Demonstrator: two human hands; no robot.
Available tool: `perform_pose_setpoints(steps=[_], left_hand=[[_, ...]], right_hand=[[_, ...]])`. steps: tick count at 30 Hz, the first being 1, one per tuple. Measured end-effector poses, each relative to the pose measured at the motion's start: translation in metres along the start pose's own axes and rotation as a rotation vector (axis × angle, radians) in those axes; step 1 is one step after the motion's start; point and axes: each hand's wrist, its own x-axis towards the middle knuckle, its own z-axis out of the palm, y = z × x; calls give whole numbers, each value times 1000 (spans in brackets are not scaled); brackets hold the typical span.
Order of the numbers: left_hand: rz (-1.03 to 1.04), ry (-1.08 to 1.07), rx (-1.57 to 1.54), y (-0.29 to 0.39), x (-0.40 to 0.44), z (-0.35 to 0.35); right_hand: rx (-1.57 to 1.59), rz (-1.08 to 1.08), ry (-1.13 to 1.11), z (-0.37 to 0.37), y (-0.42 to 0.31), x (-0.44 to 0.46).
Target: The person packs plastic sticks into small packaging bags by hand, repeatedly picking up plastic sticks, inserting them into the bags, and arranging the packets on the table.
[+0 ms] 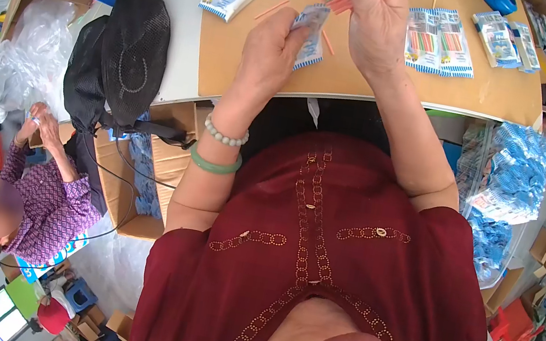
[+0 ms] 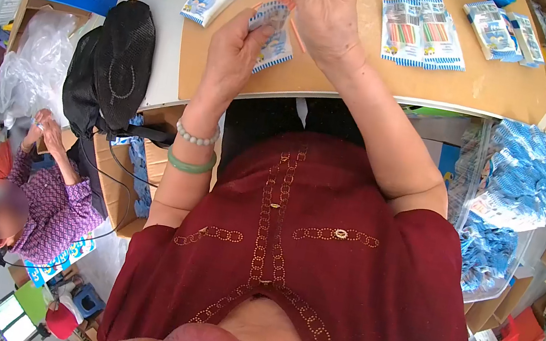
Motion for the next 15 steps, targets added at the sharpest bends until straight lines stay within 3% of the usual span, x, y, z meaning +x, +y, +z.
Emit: perform_pose_setpoints(steps=[5,8,9,12,15], left_hand=[[-205,-109,-220,15,-6,-5],[-235,-125,-319,22,-4,-5],[-233,-125,-344,23,-4,-5],[-230,-135,-397,29,-4,-7],[-224,-156,-447,31,-5,-9]], right_hand=[[33,-13,18,6,-1,2],[231,-536,-206,-1,31,16],[230,-535,-208,0,25,12],[186,45,26,6,1,-10],[198,-73,-15,3,11,-10]])
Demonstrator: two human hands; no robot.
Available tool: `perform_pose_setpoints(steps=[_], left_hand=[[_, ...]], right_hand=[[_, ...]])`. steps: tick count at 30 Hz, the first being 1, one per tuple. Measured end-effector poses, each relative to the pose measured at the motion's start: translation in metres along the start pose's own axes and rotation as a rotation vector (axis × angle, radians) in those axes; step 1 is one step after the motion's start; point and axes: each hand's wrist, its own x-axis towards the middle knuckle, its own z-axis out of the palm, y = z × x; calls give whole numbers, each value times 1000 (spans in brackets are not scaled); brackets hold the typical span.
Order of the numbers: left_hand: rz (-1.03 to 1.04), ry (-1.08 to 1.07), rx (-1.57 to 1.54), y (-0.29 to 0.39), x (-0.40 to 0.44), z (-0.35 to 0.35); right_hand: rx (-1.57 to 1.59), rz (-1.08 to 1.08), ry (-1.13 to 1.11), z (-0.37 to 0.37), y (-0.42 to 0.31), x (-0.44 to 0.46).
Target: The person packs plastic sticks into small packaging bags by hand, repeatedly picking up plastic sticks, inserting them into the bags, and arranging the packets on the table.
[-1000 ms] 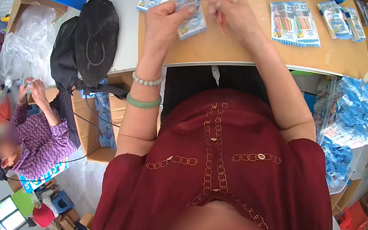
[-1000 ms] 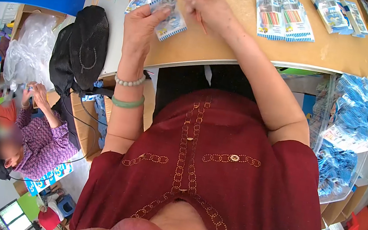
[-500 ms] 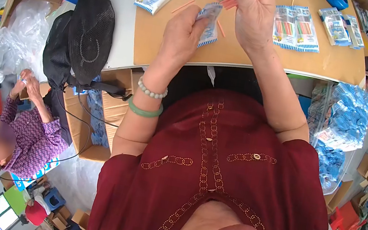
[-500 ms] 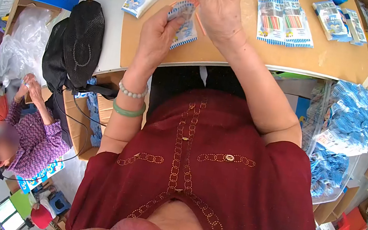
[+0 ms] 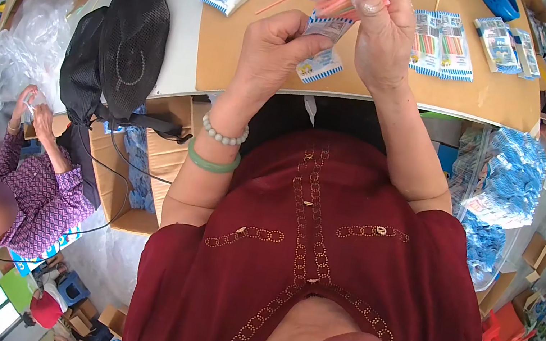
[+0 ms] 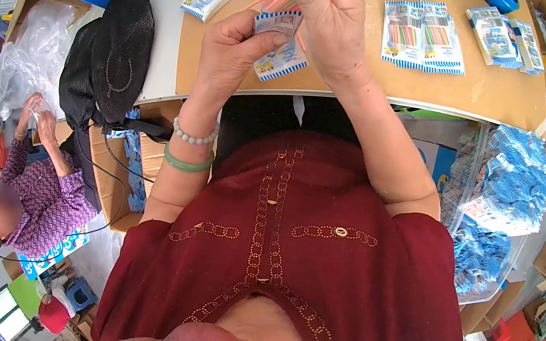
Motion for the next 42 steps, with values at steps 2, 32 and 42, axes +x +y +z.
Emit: perform_pose_setpoints(steps=[2,32,42], left_hand=[[-16,9,-56,-2,0,2],[-62,95,-290,-13,-10,-6],[-4,49,-435,-1,-13,-9]], right_hand=[[6,-56,-25,-4,1,-2],[-233,308,-160,-22,10,-23],[-363,394,-197,-34,21,-31]])
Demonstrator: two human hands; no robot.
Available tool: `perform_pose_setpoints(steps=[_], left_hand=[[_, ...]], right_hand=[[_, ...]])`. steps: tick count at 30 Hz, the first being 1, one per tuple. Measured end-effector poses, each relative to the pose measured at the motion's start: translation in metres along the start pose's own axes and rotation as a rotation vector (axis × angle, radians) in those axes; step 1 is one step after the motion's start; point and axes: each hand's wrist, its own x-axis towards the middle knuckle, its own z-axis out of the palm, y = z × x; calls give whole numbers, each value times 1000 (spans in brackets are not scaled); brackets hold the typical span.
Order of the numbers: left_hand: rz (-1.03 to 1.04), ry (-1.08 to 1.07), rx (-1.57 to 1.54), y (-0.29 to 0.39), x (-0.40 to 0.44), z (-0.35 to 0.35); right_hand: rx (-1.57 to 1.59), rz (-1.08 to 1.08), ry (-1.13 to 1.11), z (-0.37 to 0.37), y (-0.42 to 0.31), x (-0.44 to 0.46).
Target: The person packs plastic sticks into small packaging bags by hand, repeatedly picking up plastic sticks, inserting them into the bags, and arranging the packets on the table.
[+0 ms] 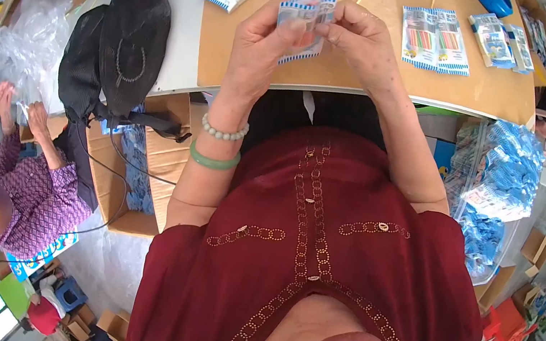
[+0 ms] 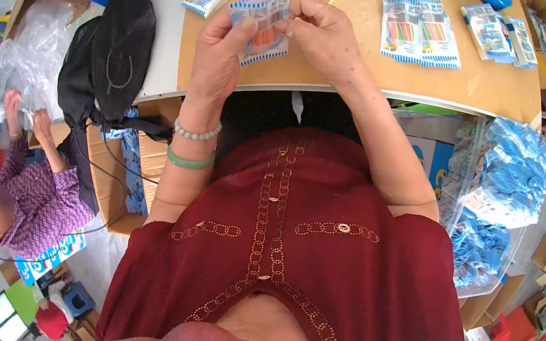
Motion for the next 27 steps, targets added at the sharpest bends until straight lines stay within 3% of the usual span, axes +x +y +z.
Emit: perform_pose_setpoints(steps=[3,7,10,15,17,21,22,25,26,27], left_hand=[[-28,4,62,-4,0,0],[4,13,170,-4,5,4],[105,43,194,-5,4,13],[158,51,133,-16,17,20],[91,150,59,-13,19,12],[62,257,291,-11,21,-10],[66,270,290,-12,19,-14],[42,108,861,-20,17,-18],[49,118,859,-21,16,-16],[55,53,1009,-20,15,-10]], right_hand=[[-113,136,32,1,-3,-5],[-100,117,55,2,7,-9],[232,99,30,12,-21,-16],[153,125,61,-4,-10,-15],[-27,136,170,-26,-29,-23],[-850,263,419,-88,-26,-31],[-852,257,406,-95,-23,-29],[-1594,-497,780,-102,-10,-21],[-1593,-510,777,-97,-7,-22],[-1459,-363,525,-83,-11,-24]])
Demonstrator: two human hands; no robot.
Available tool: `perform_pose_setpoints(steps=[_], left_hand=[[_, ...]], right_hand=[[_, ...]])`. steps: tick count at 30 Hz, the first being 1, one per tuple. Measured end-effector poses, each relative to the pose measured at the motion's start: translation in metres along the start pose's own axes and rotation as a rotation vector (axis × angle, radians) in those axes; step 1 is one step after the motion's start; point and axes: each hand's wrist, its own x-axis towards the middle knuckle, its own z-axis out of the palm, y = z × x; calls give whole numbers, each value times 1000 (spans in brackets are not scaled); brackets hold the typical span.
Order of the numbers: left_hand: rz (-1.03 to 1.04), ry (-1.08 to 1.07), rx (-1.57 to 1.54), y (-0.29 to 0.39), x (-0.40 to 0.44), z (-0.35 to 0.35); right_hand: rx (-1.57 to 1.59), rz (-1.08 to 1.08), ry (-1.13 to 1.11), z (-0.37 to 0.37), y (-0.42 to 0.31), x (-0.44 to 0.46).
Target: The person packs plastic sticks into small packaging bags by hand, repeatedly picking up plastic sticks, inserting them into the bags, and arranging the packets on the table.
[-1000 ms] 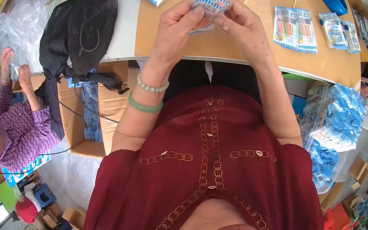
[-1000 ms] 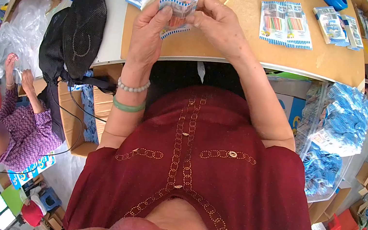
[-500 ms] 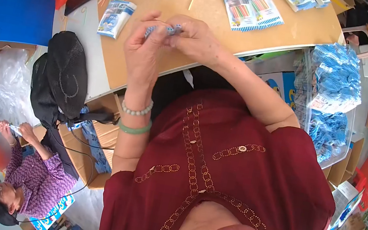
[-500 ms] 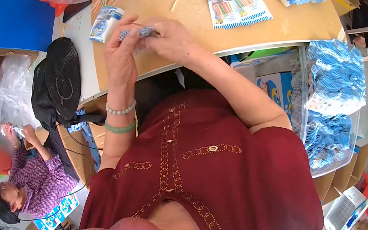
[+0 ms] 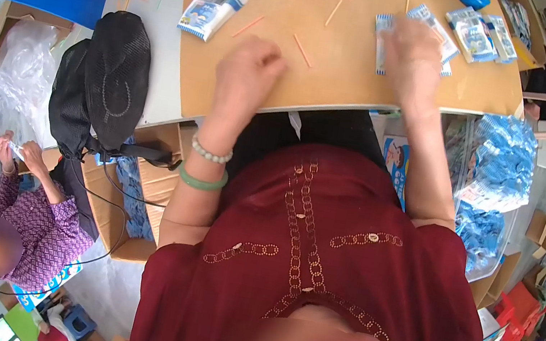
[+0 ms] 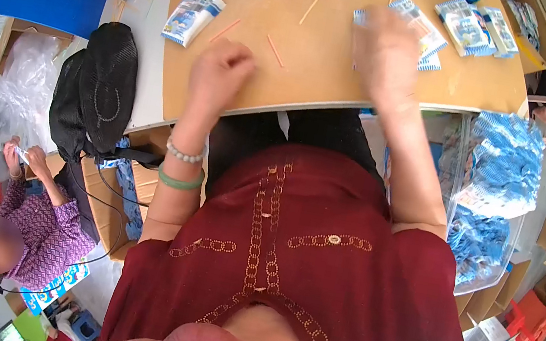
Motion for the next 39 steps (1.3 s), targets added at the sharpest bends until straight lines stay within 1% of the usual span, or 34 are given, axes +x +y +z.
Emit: perform_pose_setpoints(steps=[1,2,3,6,8,10,11,13,14,15,16,17,18,19,20,22,23,24,26,27,28,30,31,32,34,35,36,38,39], left_hand=[[40,-54,149,5,-1,2],[77,-110,297,8,0,2],[82,-100,296,6,3,1],[38,-65,187,-7,11,-5],[31,-48,207,-11,11,-9],[25,-27,244,-13,11,-13],[36,-24,240,-12,13,-14],[30,38,361,-7,15,-10],[21,73,419,-4,17,-8],[24,84,411,-2,21,-6],[-17,50,421,0,27,-4],[-62,16,430,0,34,-2],[-110,-17,439,0,39,-1],[-124,-4,432,0,44,2],[-95,-24,419,1,48,6],[-32,-69,393,0,53,11],[-38,-67,387,-1,53,11],[-1,-66,324,-1,51,11],[83,-68,205,0,48,10],[87,-73,207,-1,44,9],[69,-44,124,-3,40,8],[44,23,-43,-6,36,4],[58,25,-40,-8,35,1],[28,25,-64,-10,33,-2],[-33,29,-116,-13,29,-7],[-22,39,-117,-13,28,-9],[-62,32,-166,-12,27,-11],[-149,12,-263,-13,24,-14],[-147,15,-264,-16,23,-13]], right_hand=[[174,-5,-251,-3,-16,-2],[144,-4,-415,-1,-41,-4],[112,0,-578,6,-63,-5],[123,-60,-567,29,-78,5],[132,-96,-566,48,-73,13],[98,-335,-327,78,-52,33],[89,-335,-319,94,-43,45],[8,-509,-237,120,-24,75],[-2,-515,-232,130,-16,91],[-62,-467,-332,138,-10,109],[-119,-419,-433,145,-7,121],[-122,-433,-431,148,-8,132],[-148,-211,-466,150,-8,143],[-171,12,-500,153,-9,150],[-170,-7,-507,154,-10,153],[-278,118,-652,148,-10,155],[-336,189,-721,144,-10,158],[-339,190,-724,144,-13,163],[-235,382,-916,135,-35,185],[-176,479,-1009,135,-40,189],[-171,486,-1006,148,-36,189],[-186,508,-838,191,-23,196],[-196,517,-752,205,-15,201],[-195,520,-739,201,-14,206],[-152,413,-977,188,-11,215],[-131,351,-1094,183,-11,220],[-134,344,-1080,179,-11,222],[-136,256,-1030,179,-9,217],[-136,217,-1011,180,-7,214]])
